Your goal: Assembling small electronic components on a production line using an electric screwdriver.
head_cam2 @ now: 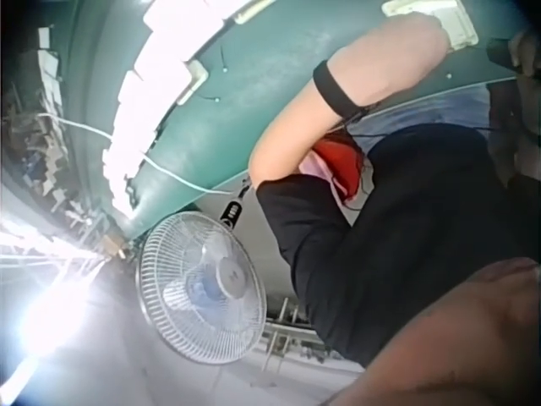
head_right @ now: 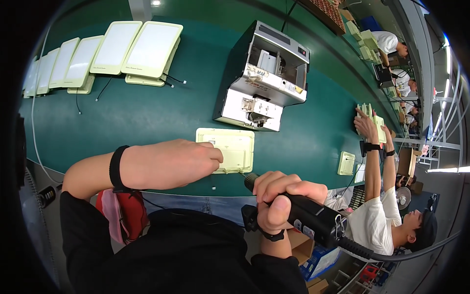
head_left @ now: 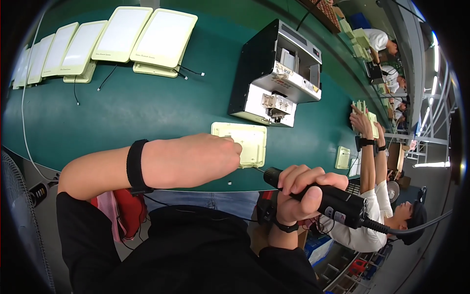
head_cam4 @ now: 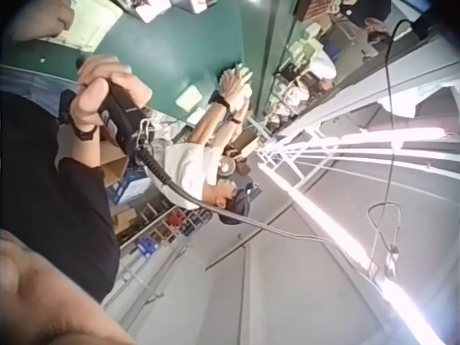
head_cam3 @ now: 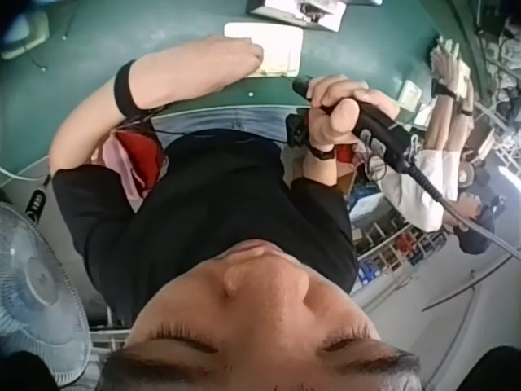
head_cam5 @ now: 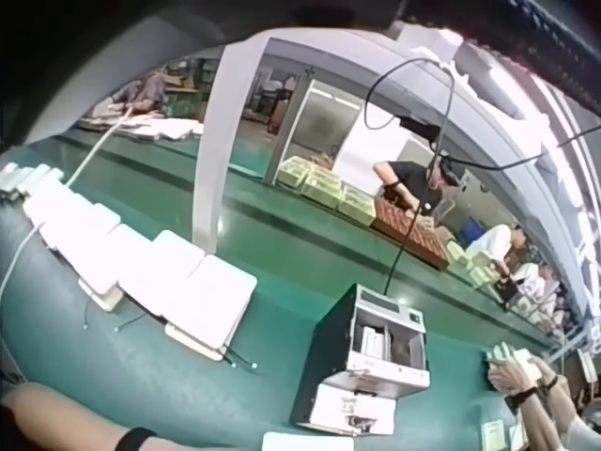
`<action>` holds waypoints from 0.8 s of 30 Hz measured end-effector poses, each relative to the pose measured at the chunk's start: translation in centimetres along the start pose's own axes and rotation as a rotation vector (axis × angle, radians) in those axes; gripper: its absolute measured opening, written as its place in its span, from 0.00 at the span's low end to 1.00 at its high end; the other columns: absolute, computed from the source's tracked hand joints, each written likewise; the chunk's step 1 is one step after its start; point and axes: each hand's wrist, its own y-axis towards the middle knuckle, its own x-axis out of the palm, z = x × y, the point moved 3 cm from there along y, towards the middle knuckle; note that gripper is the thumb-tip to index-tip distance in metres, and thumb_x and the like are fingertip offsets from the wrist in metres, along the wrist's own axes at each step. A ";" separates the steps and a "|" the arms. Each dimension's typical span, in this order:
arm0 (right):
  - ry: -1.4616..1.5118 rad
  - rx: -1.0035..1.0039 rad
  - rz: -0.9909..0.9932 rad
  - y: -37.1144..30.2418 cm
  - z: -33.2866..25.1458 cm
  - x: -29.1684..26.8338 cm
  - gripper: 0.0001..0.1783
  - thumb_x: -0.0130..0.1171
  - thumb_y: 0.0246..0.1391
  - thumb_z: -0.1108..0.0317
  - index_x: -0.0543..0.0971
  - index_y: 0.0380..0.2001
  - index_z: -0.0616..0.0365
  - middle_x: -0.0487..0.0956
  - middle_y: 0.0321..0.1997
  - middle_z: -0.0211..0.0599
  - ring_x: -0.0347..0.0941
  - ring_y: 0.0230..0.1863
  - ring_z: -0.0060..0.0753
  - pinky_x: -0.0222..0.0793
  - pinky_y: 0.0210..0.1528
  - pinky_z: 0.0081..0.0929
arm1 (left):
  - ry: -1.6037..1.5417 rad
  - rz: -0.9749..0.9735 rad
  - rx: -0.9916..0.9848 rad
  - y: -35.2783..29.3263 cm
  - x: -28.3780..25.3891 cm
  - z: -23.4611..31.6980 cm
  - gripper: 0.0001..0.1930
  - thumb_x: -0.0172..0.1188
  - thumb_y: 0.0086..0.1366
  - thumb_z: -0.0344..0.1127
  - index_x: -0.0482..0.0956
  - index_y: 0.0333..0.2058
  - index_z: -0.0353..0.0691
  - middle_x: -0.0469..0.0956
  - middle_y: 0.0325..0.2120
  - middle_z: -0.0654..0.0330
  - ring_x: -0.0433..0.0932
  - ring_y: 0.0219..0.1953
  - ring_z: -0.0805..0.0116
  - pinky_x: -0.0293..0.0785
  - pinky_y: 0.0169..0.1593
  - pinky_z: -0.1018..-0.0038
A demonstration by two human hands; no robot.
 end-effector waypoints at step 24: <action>0.131 -0.234 -0.031 9.9 -1.0 2.4 0.09 0.53 0.66 0.64 0.68 0.44 0.54 0.67 0.21 0.33 0.60 0.15 0.25 0.61 0.18 0.28 | -0.038 0.070 0.106 1.1 0.0 -2.1 0.08 0.61 0.53 0.19 0.74 0.33 0.31 0.69 0.40 0.52 0.74 0.44 0.52 0.77 0.45 0.62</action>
